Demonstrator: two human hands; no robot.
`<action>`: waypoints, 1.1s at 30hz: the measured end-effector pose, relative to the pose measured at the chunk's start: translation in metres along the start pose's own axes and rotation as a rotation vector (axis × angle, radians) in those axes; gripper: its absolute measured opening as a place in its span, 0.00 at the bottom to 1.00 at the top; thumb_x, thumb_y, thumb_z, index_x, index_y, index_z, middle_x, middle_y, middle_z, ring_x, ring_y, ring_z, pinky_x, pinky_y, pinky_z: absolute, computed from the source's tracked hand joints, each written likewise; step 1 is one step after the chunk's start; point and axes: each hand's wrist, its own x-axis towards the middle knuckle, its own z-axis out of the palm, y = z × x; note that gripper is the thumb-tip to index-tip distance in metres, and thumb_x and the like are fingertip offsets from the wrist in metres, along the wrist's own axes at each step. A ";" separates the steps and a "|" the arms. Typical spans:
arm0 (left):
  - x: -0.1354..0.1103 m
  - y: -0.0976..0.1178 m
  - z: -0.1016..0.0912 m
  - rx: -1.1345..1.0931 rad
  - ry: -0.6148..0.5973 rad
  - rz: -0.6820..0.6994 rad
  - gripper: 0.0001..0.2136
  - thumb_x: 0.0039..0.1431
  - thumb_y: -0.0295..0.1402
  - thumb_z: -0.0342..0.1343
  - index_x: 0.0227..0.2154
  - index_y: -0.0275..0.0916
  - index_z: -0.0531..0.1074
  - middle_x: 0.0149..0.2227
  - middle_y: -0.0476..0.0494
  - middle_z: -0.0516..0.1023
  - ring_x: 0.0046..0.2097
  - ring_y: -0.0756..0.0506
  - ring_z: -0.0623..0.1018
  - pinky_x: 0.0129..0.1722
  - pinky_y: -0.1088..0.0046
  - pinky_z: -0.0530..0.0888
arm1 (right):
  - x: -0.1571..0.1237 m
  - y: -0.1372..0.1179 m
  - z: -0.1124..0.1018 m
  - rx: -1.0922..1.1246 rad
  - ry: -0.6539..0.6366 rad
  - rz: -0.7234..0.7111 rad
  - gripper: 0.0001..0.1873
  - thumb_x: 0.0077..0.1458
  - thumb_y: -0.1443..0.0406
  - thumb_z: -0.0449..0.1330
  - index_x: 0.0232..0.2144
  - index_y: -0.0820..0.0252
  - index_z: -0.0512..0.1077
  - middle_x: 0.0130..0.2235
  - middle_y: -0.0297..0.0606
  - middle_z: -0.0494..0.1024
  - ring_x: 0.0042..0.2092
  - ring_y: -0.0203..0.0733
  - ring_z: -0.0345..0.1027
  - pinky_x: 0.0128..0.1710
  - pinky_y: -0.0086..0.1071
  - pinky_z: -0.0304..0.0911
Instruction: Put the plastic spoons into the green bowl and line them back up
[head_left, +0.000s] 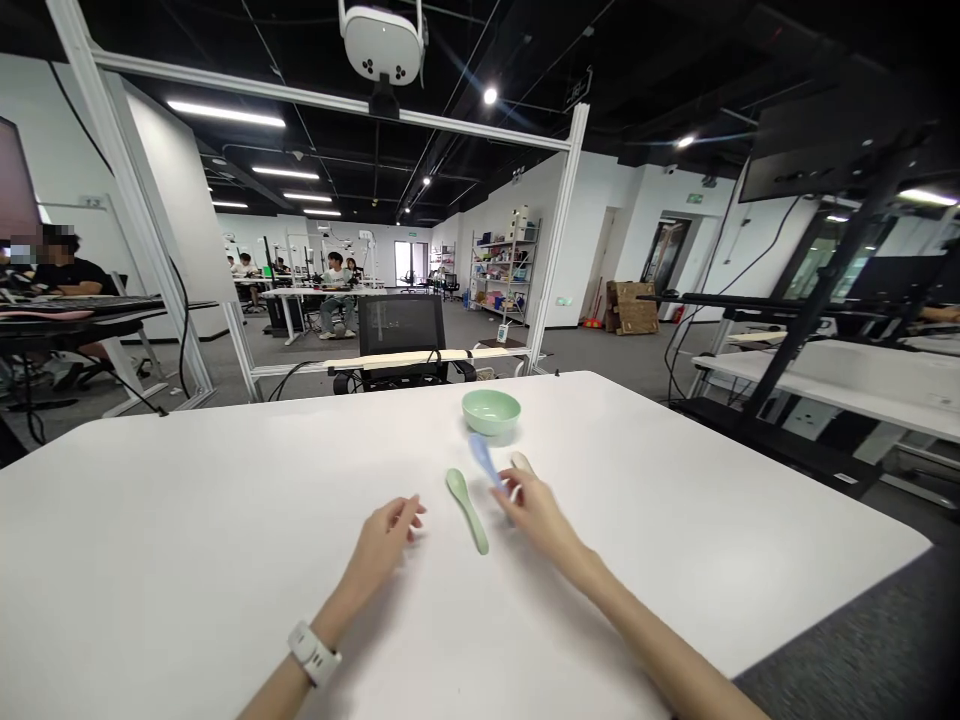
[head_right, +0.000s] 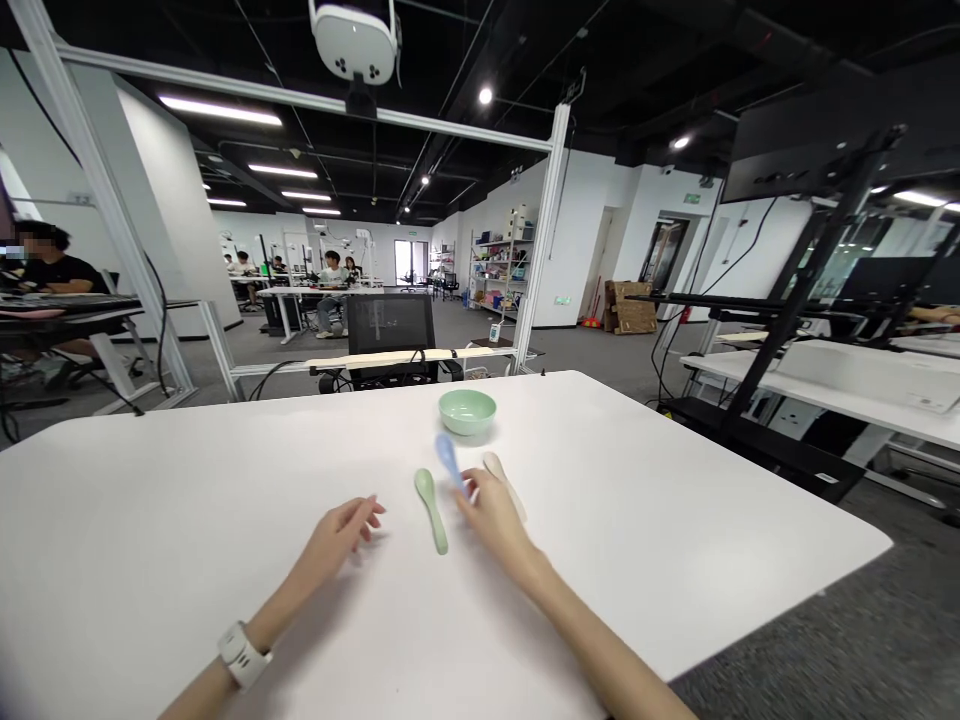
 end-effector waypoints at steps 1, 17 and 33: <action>0.000 0.007 0.013 -0.043 -0.053 -0.028 0.35 0.54 0.70 0.48 0.34 0.40 0.78 0.34 0.41 0.80 0.32 0.43 0.77 0.31 0.66 0.71 | -0.005 -0.016 0.012 0.042 -0.048 -0.022 0.15 0.64 0.55 0.62 0.44 0.60 0.79 0.34 0.38 0.79 0.31 0.43 0.72 0.33 0.34 0.65; 0.020 0.005 0.034 0.083 -0.050 -0.079 0.28 0.52 0.66 0.49 0.20 0.44 0.65 0.23 0.48 0.70 0.28 0.46 0.70 0.33 0.66 0.65 | -0.012 -0.030 0.039 -0.267 -0.204 -0.110 0.21 0.70 0.67 0.55 0.63 0.64 0.67 0.56 0.56 0.79 0.51 0.53 0.78 0.51 0.42 0.70; 0.032 0.036 0.072 0.524 -0.034 -0.185 0.20 0.70 0.43 0.46 0.40 0.40 0.82 0.46 0.38 0.89 0.47 0.37 0.84 0.44 0.64 0.69 | 0.037 0.112 -0.093 -0.215 0.247 -0.002 0.25 0.62 0.55 0.52 0.56 0.61 0.70 0.34 0.36 0.73 0.34 0.46 0.68 0.41 0.39 0.65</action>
